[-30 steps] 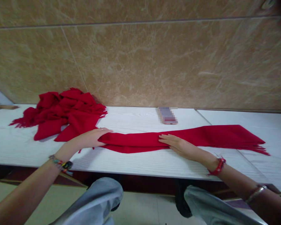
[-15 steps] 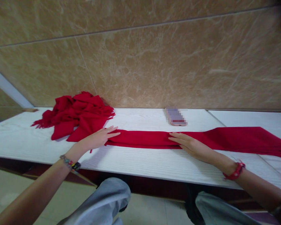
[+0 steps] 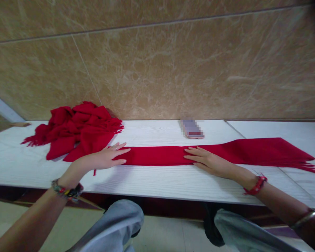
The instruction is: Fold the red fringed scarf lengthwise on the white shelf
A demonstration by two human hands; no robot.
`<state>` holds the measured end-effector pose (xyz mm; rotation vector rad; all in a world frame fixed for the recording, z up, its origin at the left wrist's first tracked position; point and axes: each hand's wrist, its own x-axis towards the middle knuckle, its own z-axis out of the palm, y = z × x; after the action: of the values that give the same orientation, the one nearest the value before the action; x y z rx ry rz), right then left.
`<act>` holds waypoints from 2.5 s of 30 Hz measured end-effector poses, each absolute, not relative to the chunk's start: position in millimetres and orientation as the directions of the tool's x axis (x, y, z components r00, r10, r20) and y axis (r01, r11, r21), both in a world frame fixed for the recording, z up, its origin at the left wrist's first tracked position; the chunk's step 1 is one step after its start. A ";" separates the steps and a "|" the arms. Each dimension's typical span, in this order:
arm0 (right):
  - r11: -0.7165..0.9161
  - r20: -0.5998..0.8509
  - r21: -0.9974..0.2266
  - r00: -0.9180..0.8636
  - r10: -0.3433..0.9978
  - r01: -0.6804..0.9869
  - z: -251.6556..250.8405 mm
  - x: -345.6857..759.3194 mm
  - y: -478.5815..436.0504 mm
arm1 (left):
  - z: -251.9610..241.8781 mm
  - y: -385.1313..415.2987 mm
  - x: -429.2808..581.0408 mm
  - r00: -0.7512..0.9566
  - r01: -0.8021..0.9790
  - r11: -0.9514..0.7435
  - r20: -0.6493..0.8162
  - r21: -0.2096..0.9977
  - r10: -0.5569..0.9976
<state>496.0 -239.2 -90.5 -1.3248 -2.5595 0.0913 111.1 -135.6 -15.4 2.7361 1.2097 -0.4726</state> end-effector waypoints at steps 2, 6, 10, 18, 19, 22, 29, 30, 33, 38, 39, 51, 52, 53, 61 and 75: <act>0.597 0.197 -0.165 -0.567 0.800 0.785 -89.2 495.6 -237.6 | -20.2 -139.3 139.5 0.662 0.733 -0.680 -0.212 -0.018 0.719; 0.607 0.163 -0.147 -0.587 0.793 0.781 -88.0 497.6 -236.7 | -52.0 -146.6 188.8 0.771 0.634 -0.773 -0.072 -0.007 0.633; 0.616 0.098 -0.170 -0.609 0.787 0.769 -84.7 500.7 -240.5 | -75.1 -145.9 200.0 0.799 0.594 -0.804 -0.117 0.001 0.590; 0.473 0.246 -0.095 -0.440 0.863 0.876 -74.4 462.7 -234.7 | -58.5 -148.6 230.6 0.789 0.603 -0.797 -0.184 0.042 0.587; 0.454 0.244 -0.086 -0.423 0.873 0.887 -76.0 456.3 -232.7 | -58.8 -150.9 238.1 0.792 0.601 -0.797 -0.172 0.054 0.586; 0.410 0.209 -0.081 -0.386 0.898 0.909 -84.4 448.3 -229.0 | -65.7 -156.6 251.3 0.764 0.638 -0.767 -0.189 0.077 0.617; 0.291 0.178 -0.027 -0.282 0.943 0.956 -92.5 475.4 -233.0 | -68.0 -161.1 247.1 0.693 0.710 -0.701 -0.242 0.066 0.679; 0.280 0.185 -0.028 -0.270 0.945 0.960 -91.1 475.0 -233.7 | -65.2 -162.9 249.0 0.682 0.719 -0.692 -0.247 0.054 0.689; 0.326 0.203 -0.055 -0.309 0.929 0.944 -86.1 463.7 -234.2 | -57.6 -170.5 259.5 0.680 0.720 -0.694 -0.236 0.032 0.695; 0.391 0.158 -0.085 -0.376 0.913 0.916 -84.5 454.9 -233.1 | -56.8 -177.9 269.3 0.677 0.719 -0.692 -0.289 0.066 0.676; 0.377 0.154 -0.084 -0.362 0.919 0.922 -84.9 458.7 -234.0 | -57.6 -177.9 268.9 0.674 0.721 -0.691 -0.298 0.062 0.676; 0.392 0.290 -0.113 -0.347 0.892 0.913 -84.7 467.4 -234.9 | -54.5 -174.5 286.2 0.836 0.546 -0.834 -0.014 -0.075 0.548; 0.390 0.293 -0.115 -0.344 0.892 0.914 -86.2 465.9 -234.5 | -54.5 -174.7 286.8 0.809 0.585 -0.805 -0.003 -0.103 0.588; 0.378 0.297 -0.114 -0.331 0.896 0.919 -87.9 465.0 -234.5 | -54.6 -175.7 287.1 0.773 0.630 -0.766 0.006 -0.125 0.635; 0.269 0.213 -0.060 -0.251 0.944 0.961 -94.0 470.1 -241.7 | -61.2 -181.9 289.8 0.771 0.630 -0.774 -0.074 -0.055 0.633; 0.218 0.214 -0.046 -0.203 0.955 0.975 -85.8 499.6 -250.5 | -52.4 -199.2 308.1 0.744 0.657 -0.753 -0.181 0.024 0.643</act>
<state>499.6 -250.5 -85.8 -1.8447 -2.2908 -0.1459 308.1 -199.2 -52.4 2.8527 1.0654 -0.2471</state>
